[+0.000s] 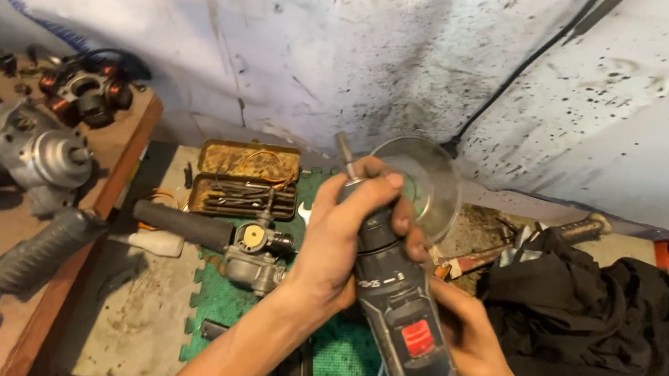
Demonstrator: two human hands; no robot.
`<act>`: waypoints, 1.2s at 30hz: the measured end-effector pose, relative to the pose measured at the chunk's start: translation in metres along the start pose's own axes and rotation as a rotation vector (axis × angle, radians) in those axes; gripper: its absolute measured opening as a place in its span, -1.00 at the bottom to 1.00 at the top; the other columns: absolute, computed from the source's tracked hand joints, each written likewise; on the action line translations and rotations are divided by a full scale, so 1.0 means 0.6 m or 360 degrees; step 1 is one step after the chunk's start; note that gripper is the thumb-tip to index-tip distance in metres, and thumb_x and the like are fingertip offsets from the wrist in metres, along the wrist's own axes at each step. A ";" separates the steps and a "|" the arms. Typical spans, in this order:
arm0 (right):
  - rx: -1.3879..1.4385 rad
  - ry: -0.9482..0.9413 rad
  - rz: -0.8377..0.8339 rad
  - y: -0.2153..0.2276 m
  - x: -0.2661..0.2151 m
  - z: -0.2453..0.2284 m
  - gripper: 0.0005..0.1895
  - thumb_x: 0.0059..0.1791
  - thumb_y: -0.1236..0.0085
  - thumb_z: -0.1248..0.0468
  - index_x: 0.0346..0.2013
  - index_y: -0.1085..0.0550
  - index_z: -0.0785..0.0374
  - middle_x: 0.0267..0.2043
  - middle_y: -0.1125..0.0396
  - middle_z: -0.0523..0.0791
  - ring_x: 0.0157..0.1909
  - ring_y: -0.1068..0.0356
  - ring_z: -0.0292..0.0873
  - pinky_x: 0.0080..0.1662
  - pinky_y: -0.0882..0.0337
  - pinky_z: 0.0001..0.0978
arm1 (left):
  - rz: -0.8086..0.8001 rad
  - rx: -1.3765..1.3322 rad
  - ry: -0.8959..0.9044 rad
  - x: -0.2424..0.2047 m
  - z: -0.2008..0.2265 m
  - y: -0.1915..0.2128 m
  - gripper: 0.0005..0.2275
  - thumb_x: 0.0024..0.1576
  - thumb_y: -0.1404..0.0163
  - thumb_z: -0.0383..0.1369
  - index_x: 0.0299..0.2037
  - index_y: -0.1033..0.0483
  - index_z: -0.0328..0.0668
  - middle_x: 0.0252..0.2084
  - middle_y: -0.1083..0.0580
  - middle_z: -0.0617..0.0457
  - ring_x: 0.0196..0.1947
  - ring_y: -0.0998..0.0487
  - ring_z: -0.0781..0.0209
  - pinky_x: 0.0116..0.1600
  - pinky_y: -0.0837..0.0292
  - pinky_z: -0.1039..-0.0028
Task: The person disassembles a carburetor on a cluttered workbench. They use a cordless drill, screwdriver, and pliers to remove screws and internal components, placing the removed parts into a metal bowl.
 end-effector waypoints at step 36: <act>0.1134 -0.0581 -0.0044 -0.057 0.003 0.088 -0.15 -0.26 -0.51 0.08 0.18 -0.22 0.16 0.14 -0.26 0.08 0.07 -0.40 -0.03 -0.01 -0.48 -0.20 | -0.0302 0.0152 0.0138 -0.029 -0.015 -0.002 -0.89 0.27 -0.02 -0.47 -0.23 -0.36 -0.35 -0.47 -0.40 -0.10 -0.51 -0.53 0.04 -0.34 -0.47 0.26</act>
Point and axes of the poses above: each hand's wrist, its own x-axis towards the middle knuckle, its own y-axis out of the back of the hand, z = x × y, the point moved 5 cm from there along x, towards the middle knuckle
